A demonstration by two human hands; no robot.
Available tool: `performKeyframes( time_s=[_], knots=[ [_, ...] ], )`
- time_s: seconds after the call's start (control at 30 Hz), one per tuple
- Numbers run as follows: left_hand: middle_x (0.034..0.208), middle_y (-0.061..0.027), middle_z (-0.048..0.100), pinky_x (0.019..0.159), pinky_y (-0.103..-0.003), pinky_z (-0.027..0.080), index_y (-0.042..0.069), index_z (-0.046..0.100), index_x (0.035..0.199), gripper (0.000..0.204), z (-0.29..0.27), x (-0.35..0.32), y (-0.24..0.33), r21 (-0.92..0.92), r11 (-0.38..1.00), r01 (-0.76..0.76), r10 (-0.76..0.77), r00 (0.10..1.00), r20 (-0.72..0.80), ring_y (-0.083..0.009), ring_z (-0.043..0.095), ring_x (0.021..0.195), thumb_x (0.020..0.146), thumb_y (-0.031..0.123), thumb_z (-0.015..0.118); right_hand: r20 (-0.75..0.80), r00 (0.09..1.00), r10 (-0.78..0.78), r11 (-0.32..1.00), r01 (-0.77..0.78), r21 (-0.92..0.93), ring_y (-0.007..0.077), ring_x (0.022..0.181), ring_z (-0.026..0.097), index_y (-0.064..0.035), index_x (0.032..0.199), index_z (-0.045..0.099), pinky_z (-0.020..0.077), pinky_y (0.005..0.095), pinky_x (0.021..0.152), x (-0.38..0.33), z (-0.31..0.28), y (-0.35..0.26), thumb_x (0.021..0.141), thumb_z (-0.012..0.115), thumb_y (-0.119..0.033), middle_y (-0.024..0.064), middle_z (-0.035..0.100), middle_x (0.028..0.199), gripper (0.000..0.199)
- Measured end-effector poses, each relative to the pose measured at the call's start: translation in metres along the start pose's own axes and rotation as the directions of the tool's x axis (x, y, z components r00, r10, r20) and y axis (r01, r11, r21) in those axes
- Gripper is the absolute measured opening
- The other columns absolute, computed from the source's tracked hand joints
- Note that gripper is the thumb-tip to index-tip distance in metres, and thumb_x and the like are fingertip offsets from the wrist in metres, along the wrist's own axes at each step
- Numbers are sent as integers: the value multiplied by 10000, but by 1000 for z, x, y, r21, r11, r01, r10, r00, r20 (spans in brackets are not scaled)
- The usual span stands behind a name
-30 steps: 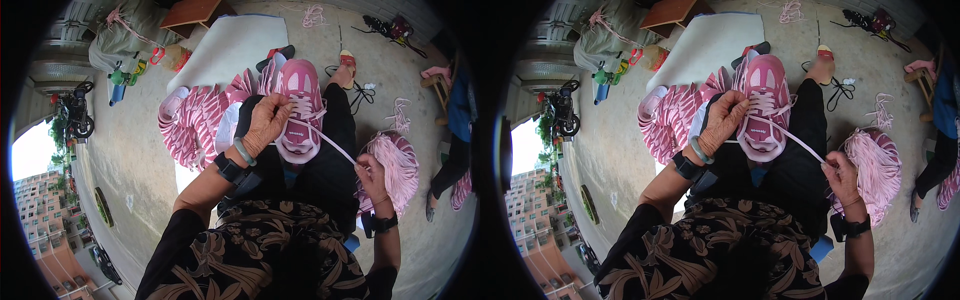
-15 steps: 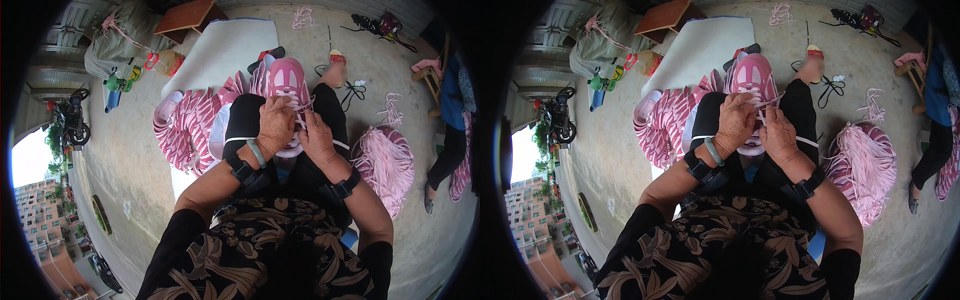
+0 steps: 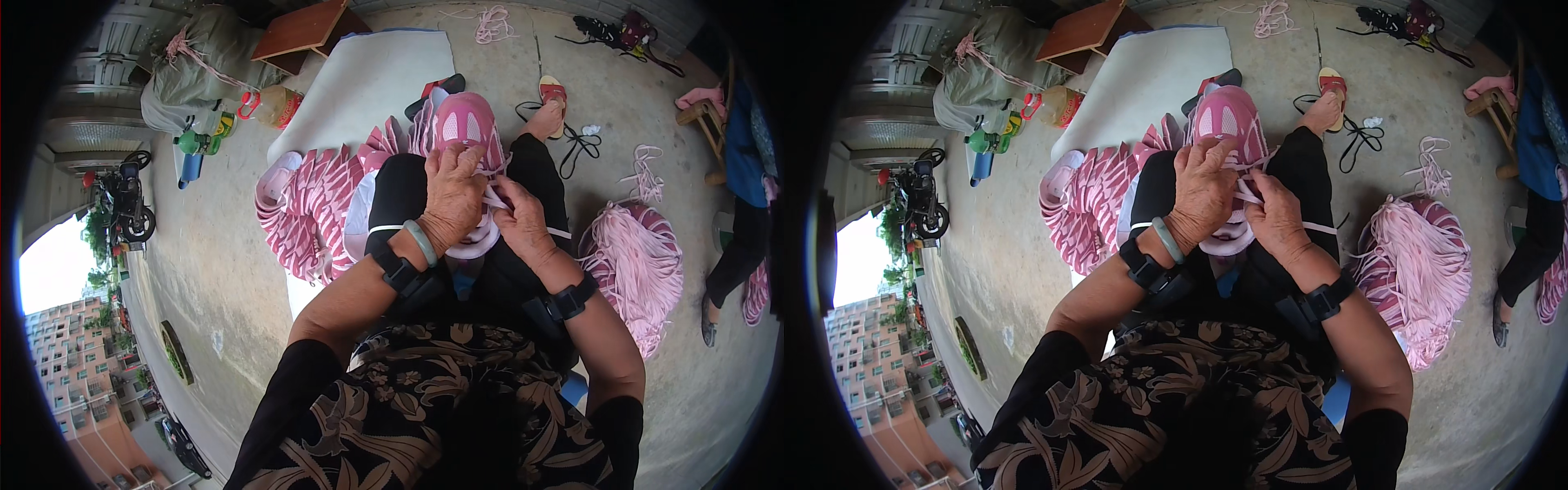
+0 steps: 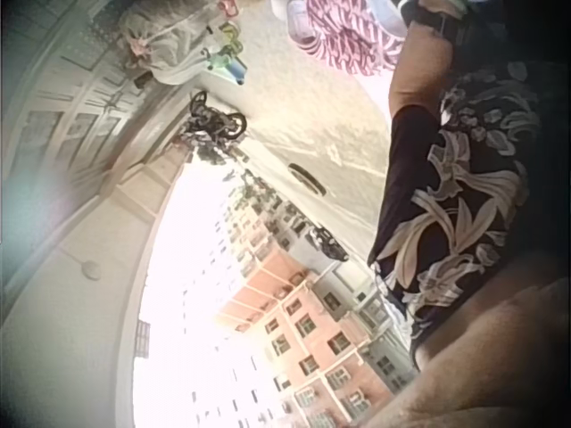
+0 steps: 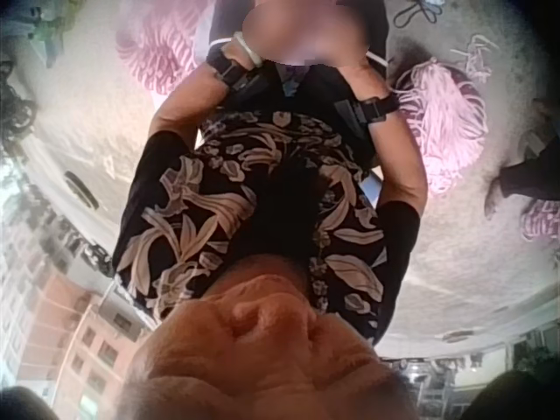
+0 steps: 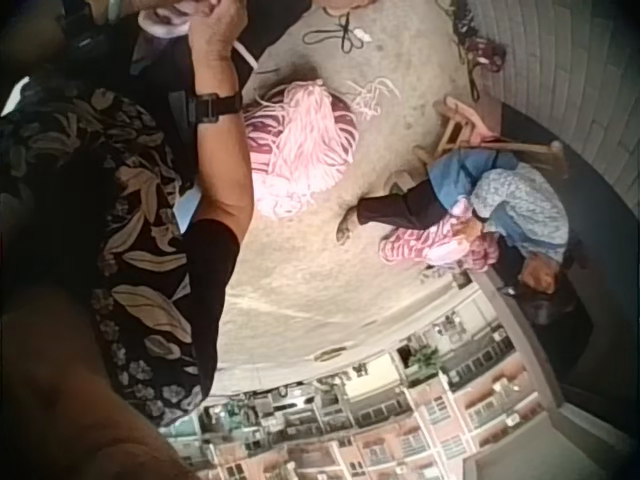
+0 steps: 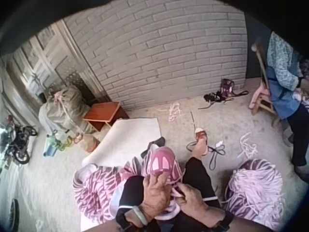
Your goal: The person threads pink shoelaces through the eyelets of a pink athletic shoe held in their lap. They pull the laces tight and tie them into a bow knot. The person repeats this process on a second shoe.
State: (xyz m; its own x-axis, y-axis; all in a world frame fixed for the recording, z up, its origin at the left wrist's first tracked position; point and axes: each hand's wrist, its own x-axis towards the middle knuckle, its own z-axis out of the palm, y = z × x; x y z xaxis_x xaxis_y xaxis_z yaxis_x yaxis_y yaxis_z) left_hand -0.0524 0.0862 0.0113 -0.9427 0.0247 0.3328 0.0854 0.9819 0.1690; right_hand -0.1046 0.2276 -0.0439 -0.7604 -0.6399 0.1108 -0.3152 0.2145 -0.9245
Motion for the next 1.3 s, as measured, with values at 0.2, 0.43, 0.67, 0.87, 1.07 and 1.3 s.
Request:
performKeyframes(
  time_s=[0.2,0.43,0.67,0.87,1.07,1.3],
  knots=[
    [1223,-113,474,975,-530,278,21,602,703,74,-33,-22,-20,-17,998,-52,52,999,0,-338,421,1151,638,51,620,-52,998,29,1000,-29,-7,219,764,622,11,1297,342,503,306,696,-21,-4,-16,780,652,-89,161,610,941,611],
    [1237,-130,491,984,-524,260,24,566,793,83,-93,-167,-146,310,844,438,-449,893,-40,-338,423,1153,738,78,537,-89,969,229,939,-196,284,239,691,631,38,1226,388,505,321,658,-19,-6,-3,843,595,-130,148,632,791,467],
    [1250,-93,494,964,-512,285,55,549,828,78,-128,-298,-202,485,567,666,-693,704,-157,-296,482,1077,810,123,513,-140,939,315,949,-312,44,273,680,634,36,1128,492,492,345,673,4,0,7,749,629,-148,150,625,703,442],
    [1272,-68,484,959,-505,292,74,539,857,76,-135,-336,-217,535,465,705,-748,636,-188,-267,499,1080,822,128,498,-86,975,207,975,-213,-69,257,632,626,-18,1008,560,480,321,596,4,-3,-3,756,642,-127,144,617,695,286],
    [1057,-143,601,633,-404,494,16,552,884,113,-167,-331,-233,49,311,949,-928,315,-199,-284,622,773,818,106,531,193,955,224,974,-215,-69,284,642,615,-33,909,577,472,326,569,-17,-27,-25,788,629,-115,132,605,706,155],
    [748,-83,528,525,-240,415,-59,498,1016,180,-236,-234,-211,-698,-474,-536,-844,502,188,-144,475,522,894,54,429,233,970,-75,829,190,-526,354,720,581,-39,909,578,472,409,612,-63,-111,-43,836,537,-74,151,583,807,91]
  ],
)
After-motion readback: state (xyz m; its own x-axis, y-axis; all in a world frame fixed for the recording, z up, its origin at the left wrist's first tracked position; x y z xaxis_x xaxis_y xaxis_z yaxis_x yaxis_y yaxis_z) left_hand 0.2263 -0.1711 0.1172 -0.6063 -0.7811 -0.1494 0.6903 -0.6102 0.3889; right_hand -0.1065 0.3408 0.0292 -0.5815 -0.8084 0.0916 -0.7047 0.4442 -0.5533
